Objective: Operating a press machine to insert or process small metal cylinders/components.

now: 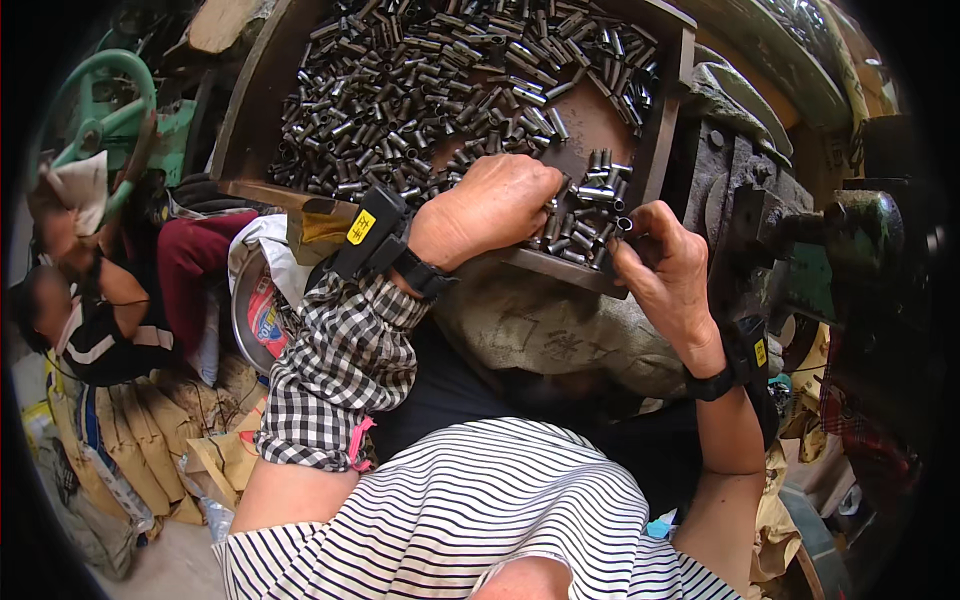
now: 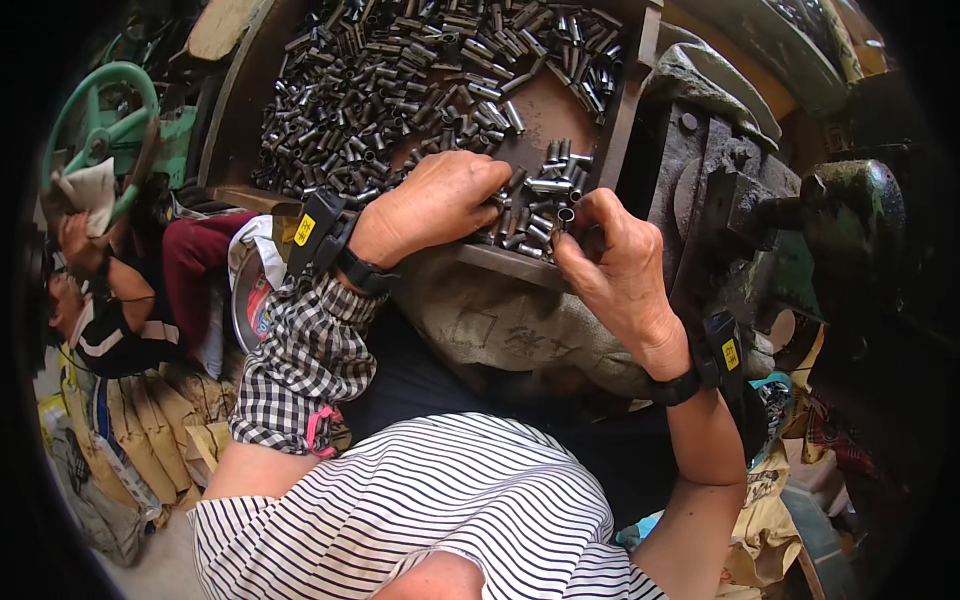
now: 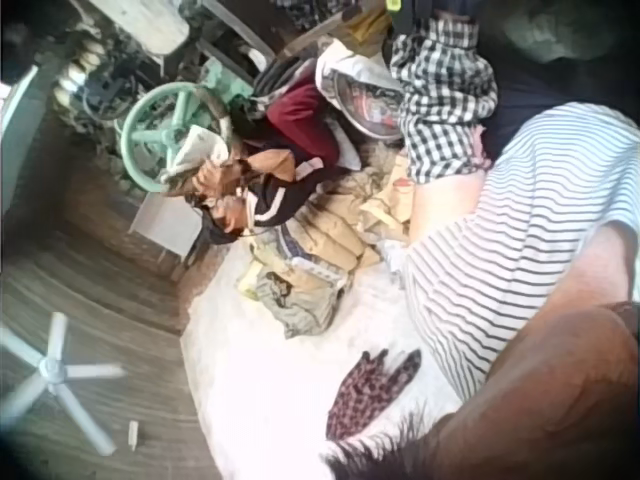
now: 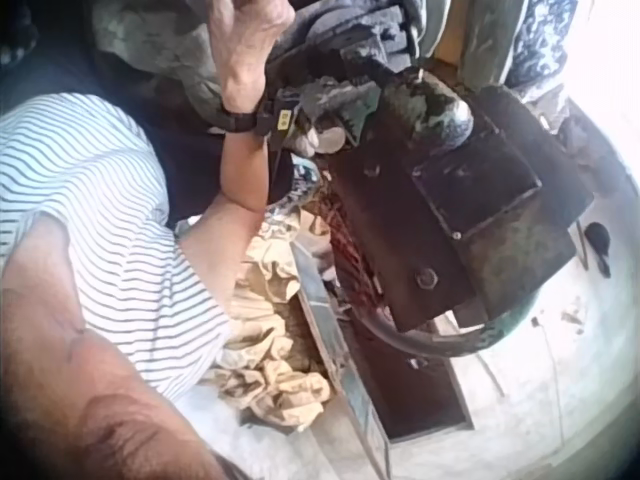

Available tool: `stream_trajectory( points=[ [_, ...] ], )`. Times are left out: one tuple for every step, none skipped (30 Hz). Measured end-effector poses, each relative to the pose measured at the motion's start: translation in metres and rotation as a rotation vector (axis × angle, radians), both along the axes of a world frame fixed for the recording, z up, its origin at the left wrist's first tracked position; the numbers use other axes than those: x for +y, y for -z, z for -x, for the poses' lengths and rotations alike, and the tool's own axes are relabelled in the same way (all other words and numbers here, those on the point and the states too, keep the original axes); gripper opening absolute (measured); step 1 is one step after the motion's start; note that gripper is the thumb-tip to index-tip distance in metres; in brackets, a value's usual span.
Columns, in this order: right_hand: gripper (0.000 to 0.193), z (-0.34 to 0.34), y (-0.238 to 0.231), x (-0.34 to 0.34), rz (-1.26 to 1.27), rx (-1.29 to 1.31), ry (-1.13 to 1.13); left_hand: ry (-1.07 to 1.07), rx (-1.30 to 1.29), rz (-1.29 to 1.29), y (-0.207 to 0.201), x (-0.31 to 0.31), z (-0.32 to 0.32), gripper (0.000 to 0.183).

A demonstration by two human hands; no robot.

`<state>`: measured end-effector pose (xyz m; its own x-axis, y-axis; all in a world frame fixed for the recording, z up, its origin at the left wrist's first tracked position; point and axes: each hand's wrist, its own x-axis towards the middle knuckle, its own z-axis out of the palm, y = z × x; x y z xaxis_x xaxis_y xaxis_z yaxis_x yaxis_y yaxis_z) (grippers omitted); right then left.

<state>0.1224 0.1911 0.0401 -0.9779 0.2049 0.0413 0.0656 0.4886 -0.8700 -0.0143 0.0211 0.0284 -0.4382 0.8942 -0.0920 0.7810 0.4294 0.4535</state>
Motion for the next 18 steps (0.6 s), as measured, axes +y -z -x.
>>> stream_trajectory(
  points=[
    [0.018, 0.000, 0.001, 0.001, 0.038, 0.007, -0.001, 0.015, 0.018, -0.027, 0.001, 0.000, 0.001, 0.017],
    [0.018, 0.000, 0.000, 0.001, 0.040, 0.009, 0.004, 0.010, 0.033, -0.031, 0.003, 0.000, -0.001, 0.017],
    [0.017, 0.002, -0.002, 0.000, 0.100, -0.019, 0.027, 0.016, 0.034, -0.032, 0.003, 0.002, -0.001, 0.017],
    [0.017, 0.003, -0.004, -0.001, 0.159, -0.047, 0.051, 0.016, 0.045, -0.034, 0.002, 0.004, 0.000, 0.016],
    [0.017, 0.003, -0.005, 0.000, 0.157, -0.046, 0.056, 0.016, 0.056, -0.037, 0.003, 0.007, 0.000, 0.014],
    [0.015, 0.004, -0.007, 0.000, 0.164, -0.059, 0.046, 0.016, 0.058, -0.034, 0.005, 0.006, 0.000, 0.014],
    [0.014, 0.004, -0.008, -0.001, 0.170, -0.073, 0.036, 0.012, 0.093, -0.051, 0.008, 0.006, -0.001, 0.015],
    [0.014, 0.004, -0.008, -0.001, 0.171, -0.071, 0.035, 0.009, 0.127, -0.067, 0.011, 0.005, -0.002, 0.015],
    [0.012, 0.004, -0.008, -0.001, 0.255, -0.063, 0.045, 0.010, 0.128, -0.070, 0.011, 0.005, -0.002, 0.015],
    [0.011, 0.004, -0.008, -0.001, 0.339, -0.054, 0.054, -0.017, 0.123, -0.150, 0.012, 0.005, -0.001, 0.015],
    [0.011, 0.004, -0.009, 0.000, 0.337, -0.053, 0.055, -0.044, 0.118, -0.229, 0.012, 0.005, 0.000, 0.015],
    [0.010, 0.004, -0.010, 0.003, 0.412, -0.088, 0.062, -0.044, 0.119, -0.231, 0.008, 0.007, 0.000, 0.015],
    [0.009, 0.003, -0.011, 0.006, 0.488, -0.124, 0.069, -0.076, -0.047, -0.287, 0.004, 0.009, 0.001, 0.014],
    [0.011, 0.004, -0.012, 0.008, 0.477, -0.139, 0.090, -0.108, -0.213, -0.342, -0.001, 0.011, 0.002, 0.014],
    [0.011, 0.004, -0.014, 0.010, 0.477, -0.138, 0.091, -0.107, -0.213, -0.342, -0.007, 0.012, 0.000, 0.014],
    [0.011, 0.004, -0.015, 0.012, 0.514, -0.150, 0.113, -0.213, -0.586, -0.354, -0.013, 0.014, -0.003, 0.014],
    [0.013, 0.004, -0.015, 0.014, 0.552, -0.162, 0.135, -0.317, -0.960, -0.357, -0.016, 0.014, -0.004, 0.014],
    [0.013, 0.004, -0.014, 0.015, 0.585, -0.161, 0.130, -0.315, -0.961, -0.357, -0.015, 0.014, -0.004, 0.014]
  ],
)
